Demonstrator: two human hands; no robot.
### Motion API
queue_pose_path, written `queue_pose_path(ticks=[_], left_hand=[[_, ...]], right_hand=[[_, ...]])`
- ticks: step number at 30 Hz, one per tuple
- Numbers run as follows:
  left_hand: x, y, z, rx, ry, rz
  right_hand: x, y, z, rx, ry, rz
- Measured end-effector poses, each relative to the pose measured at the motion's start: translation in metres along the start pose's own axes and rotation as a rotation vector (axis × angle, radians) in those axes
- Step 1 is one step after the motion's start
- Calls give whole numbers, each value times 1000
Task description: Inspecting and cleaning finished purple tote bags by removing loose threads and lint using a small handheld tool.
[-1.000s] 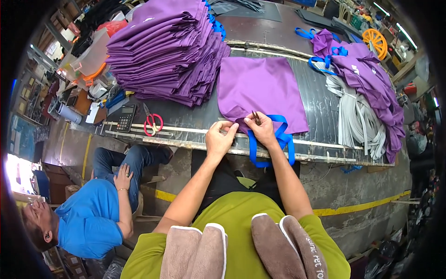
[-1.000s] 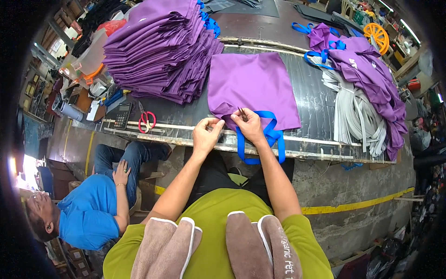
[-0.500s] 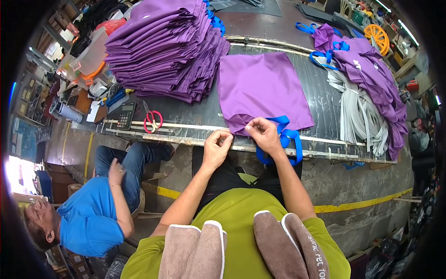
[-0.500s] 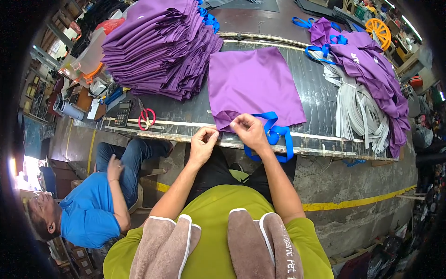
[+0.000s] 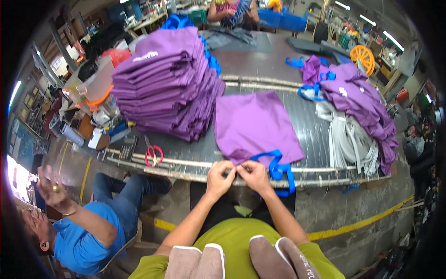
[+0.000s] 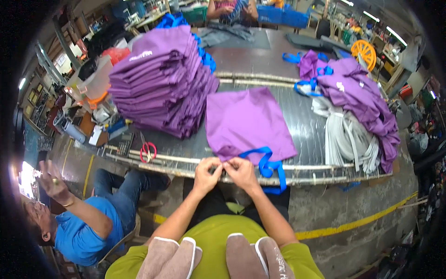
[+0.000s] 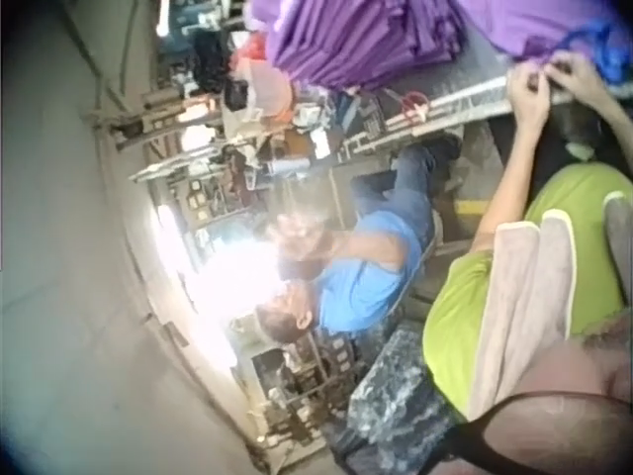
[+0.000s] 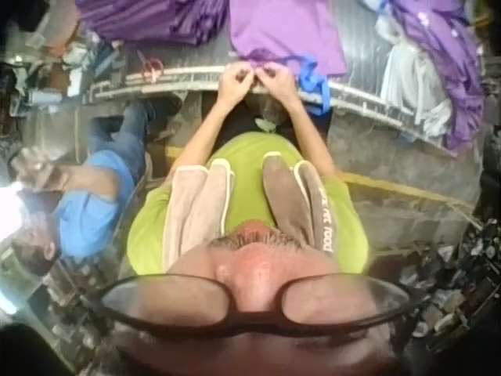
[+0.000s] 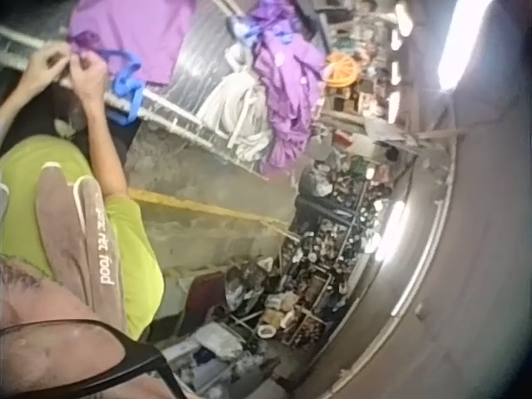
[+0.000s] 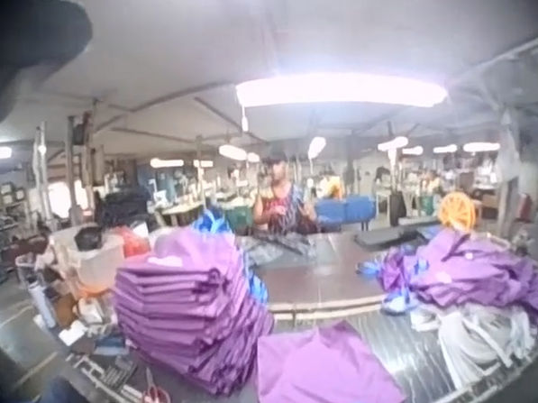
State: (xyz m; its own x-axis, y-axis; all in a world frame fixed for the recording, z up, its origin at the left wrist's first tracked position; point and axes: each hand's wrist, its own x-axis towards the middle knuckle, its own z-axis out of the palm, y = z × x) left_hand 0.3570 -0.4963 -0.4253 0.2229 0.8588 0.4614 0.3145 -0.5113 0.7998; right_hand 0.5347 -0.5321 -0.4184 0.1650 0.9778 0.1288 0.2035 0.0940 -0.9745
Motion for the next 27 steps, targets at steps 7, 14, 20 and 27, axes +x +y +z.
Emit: queue_pose_path(ticks=[7,14,20,27], left_hand=[[-4,9,-11,60,3,130],[-2,15,-6,56,6,143],[-3,10,-7,59,-41,176],[-1,41,-15,138,-7,190]], right_hand=[[-3,-5,-14,89,-75,95],[-3,-21,-5,-218,7,135],[0,2,-4,-80,-11,112],[-3,-3,-11,18,-73,159]])
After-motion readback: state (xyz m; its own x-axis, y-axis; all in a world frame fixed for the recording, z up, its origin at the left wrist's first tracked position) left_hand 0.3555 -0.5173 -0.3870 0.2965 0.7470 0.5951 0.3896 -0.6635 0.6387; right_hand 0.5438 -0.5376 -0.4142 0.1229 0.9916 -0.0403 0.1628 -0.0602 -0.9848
